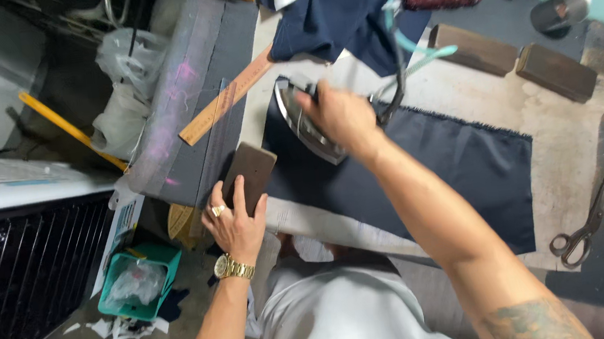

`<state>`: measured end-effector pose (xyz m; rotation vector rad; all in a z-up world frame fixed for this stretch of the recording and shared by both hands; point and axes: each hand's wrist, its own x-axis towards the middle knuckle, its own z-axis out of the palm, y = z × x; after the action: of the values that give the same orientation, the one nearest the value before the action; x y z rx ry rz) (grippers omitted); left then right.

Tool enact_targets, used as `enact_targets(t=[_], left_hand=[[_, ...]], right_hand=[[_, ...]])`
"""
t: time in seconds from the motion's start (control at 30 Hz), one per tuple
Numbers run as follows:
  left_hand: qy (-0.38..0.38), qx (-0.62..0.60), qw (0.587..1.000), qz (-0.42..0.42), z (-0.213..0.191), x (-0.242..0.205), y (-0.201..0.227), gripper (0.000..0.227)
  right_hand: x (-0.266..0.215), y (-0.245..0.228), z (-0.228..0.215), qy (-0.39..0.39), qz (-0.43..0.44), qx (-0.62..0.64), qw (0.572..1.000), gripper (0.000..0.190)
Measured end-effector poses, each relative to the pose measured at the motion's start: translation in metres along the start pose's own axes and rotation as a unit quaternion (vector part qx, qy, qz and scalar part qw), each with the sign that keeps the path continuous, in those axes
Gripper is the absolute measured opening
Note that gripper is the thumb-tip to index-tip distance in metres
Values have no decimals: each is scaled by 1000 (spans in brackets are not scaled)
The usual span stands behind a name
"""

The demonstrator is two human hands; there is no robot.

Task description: The person irons pieces of dark fabric on a work table, using a wooden block to flatten the seams after ironing and positioning new fabric sections to continue the process.

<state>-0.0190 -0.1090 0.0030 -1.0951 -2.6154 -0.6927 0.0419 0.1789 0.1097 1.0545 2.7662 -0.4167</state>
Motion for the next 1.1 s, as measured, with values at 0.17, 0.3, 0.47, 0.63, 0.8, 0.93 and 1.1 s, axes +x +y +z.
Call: enact_targets(t=[0.17,0.3,0.47,0.63,0.8,0.93,1.1], left_hand=[[84,-53,995,26,3,-4,-9,62],[115,-115,987,-13,15,-14,-17,63],[116,-290,941,-127,8,-12,-18,64],[122,-282,940,-148,5,-6,-13,67],[114,-249,956,-107,14,-9,-13,65],[129,-215,964,-84,22,-12,-16,64],[132,-170,974,-67,25,-12,-17,63]], right_hand=[[34,17,14,12,13,55,998,59],[-18,-27,-1,-60,-21,54,997,61],[-91,-78,-10,-171,-97,57,979,58],[-107,-74,27,-112,-148,7,983,54],[-66,-69,18,34,-132,-42,990,52],[-8,-38,18,2,18,19,1000,63],[25,15,21,43,72,38,996,62]])
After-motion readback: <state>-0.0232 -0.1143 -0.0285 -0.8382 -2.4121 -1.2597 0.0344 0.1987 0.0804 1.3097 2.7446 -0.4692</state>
